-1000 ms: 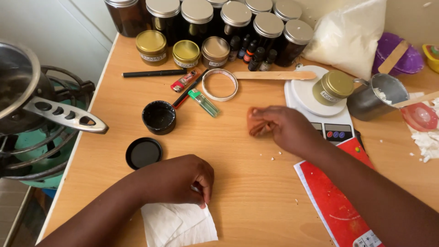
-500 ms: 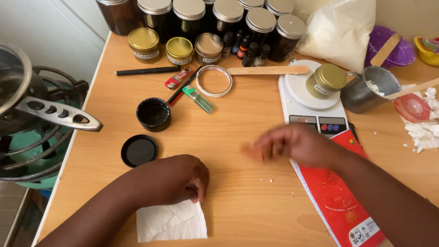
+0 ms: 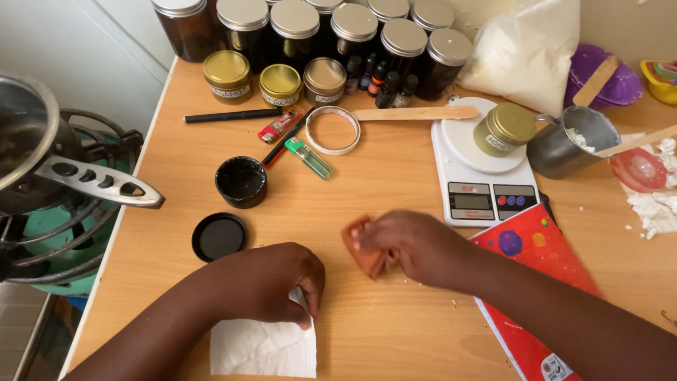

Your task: Preparing candle making materials by stirring wax flakes, cleaning equipment, and recording notes in a notebook.

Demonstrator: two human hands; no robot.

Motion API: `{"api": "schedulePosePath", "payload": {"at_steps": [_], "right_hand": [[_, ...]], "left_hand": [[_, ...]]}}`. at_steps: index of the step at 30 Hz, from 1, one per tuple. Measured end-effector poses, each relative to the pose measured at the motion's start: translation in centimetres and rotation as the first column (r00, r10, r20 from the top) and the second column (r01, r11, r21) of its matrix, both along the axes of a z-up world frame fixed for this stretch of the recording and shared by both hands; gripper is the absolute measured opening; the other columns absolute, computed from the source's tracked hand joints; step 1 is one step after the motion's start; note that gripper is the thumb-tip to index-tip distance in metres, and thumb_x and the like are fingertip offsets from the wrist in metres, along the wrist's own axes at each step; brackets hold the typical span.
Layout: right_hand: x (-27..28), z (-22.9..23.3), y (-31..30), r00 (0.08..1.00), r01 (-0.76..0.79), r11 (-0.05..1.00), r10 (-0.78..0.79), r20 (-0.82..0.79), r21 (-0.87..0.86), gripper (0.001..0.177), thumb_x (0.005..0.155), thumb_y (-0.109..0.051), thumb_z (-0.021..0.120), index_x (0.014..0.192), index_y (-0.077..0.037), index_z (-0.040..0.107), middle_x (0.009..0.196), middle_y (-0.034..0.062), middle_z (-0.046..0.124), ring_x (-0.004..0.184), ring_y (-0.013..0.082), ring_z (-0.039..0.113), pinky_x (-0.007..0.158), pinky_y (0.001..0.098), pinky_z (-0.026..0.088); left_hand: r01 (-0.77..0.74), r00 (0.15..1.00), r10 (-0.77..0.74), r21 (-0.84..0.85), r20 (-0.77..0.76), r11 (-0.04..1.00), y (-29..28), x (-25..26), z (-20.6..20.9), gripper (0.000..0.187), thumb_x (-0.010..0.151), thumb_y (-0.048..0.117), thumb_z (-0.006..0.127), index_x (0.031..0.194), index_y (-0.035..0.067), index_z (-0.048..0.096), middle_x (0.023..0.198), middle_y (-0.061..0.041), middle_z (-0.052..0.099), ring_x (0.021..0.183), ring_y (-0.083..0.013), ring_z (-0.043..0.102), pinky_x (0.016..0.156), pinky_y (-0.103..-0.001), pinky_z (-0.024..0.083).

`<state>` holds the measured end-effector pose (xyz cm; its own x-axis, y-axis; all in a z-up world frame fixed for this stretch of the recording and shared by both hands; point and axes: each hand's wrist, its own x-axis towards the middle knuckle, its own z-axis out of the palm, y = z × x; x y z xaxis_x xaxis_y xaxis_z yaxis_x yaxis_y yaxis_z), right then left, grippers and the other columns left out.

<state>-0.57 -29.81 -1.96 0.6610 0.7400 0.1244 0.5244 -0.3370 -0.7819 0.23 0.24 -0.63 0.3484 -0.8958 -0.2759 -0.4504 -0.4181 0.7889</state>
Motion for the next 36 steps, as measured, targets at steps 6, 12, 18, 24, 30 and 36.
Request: {"api": "schedulePosePath", "payload": {"at_steps": [6, 12, 18, 24, 30, 36], "right_hand": [[-1.6, -2.5, -7.1, 0.996, 0.086, 0.981, -0.082, 0.033, -0.176, 0.040, 0.075, 0.011, 0.076, 0.100, -0.018, 0.088, 0.113, 0.0008, 0.088, 0.112, 0.0191, 0.079, 0.122, 0.0424, 0.043], [-0.7, 2.1, -9.2, 0.978, 0.094, 0.982, -0.122, -0.168, -0.164, 0.068, 0.065, 0.024, 0.045, 0.106, -0.010, 0.087, 0.119, 0.0081, 0.089, 0.119, 0.0218, 0.083, 0.105, 0.0360, 0.062], [4.8, 2.7, -7.1, 0.906, 0.424, 0.904, -0.423, 0.024, -0.048, 0.058, 0.085, 0.020, 0.053, 0.129, -0.007, 0.080, 0.116, 0.0092, 0.081, 0.098, 0.0182, 0.074, 0.087, 0.0282, 0.054], [11.6, -2.1, -5.5, 0.760, 0.605, 0.726, -0.405, 0.508, -0.327, 0.063, 0.073, 0.009, 0.049, 0.129, -0.008, 0.075, 0.128, 0.0181, 0.075, 0.112, 0.0383, 0.068, 0.094, 0.0474, 0.052], [8.8, 1.3, -2.5, 0.811, 0.583, 0.546, -0.438, 0.388, -0.602, 0.064, 0.079, 0.010, 0.050, 0.133, -0.019, 0.068, 0.127, 0.0109, 0.075, 0.106, 0.0380, 0.073, 0.082, 0.0506, 0.056], [3.1, 4.5, -1.3, 0.851, 0.503, 0.649, -0.486, 0.198, -0.571, 0.061, 0.070, 0.012, 0.041, 0.110, -0.025, 0.067, 0.118, -0.0046, 0.083, 0.106, 0.0247, 0.076, 0.084, 0.0397, 0.053]], "left_hand": [[-0.036, 0.999, 0.036, 0.007, 0.017, 0.999, -0.1, -0.4, -0.1, 0.008, 0.077, 0.025, 0.091, 0.084, 0.024, 0.086, 0.095, 0.011, 0.080, 0.093, -0.0069, 0.078, 0.078, -0.027, 0.058], [0.000, 1.000, 0.002, -0.076, 0.024, 0.997, -0.1, -0.2, -0.7, 0.010, 0.078, 0.025, 0.093, 0.080, 0.019, 0.085, 0.086, 0.008, 0.081, 0.086, -0.0084, 0.076, 0.077, -0.026, 0.058], [0.002, 1.000, -0.001, -0.077, 0.011, 0.997, -0.3, -0.2, -0.6, 0.010, 0.078, 0.023, 0.094, 0.080, 0.018, 0.085, 0.085, 0.007, 0.081, 0.084, -0.0086, 0.076, 0.077, -0.025, 0.058], [-0.007, 1.000, 0.007, -0.084, -0.003, 0.996, -0.2, -0.2, -0.5, 0.010, 0.078, 0.023, 0.094, 0.080, 0.019, 0.085, 0.086, 0.007, 0.081, 0.084, -0.0080, 0.076, 0.077, -0.024, 0.059], [0.034, 0.999, -0.030, -0.178, 0.026, 0.983, 0.3, 0.1, -0.7, 0.012, 0.082, 0.026, 0.092, 0.082, 0.018, 0.083, 0.087, 0.005, 0.080, 0.084, -0.0116, 0.076, 0.077, -0.028, 0.059], [0.004, 1.000, -0.001, -0.092, 0.031, 0.996, -0.2, -0.2, 0.2, 0.014, 0.083, 0.031, 0.092, 0.078, 0.021, 0.083, 0.085, 0.009, 0.079, 0.083, -0.0083, 0.076, 0.073, -0.027, 0.056]]}}
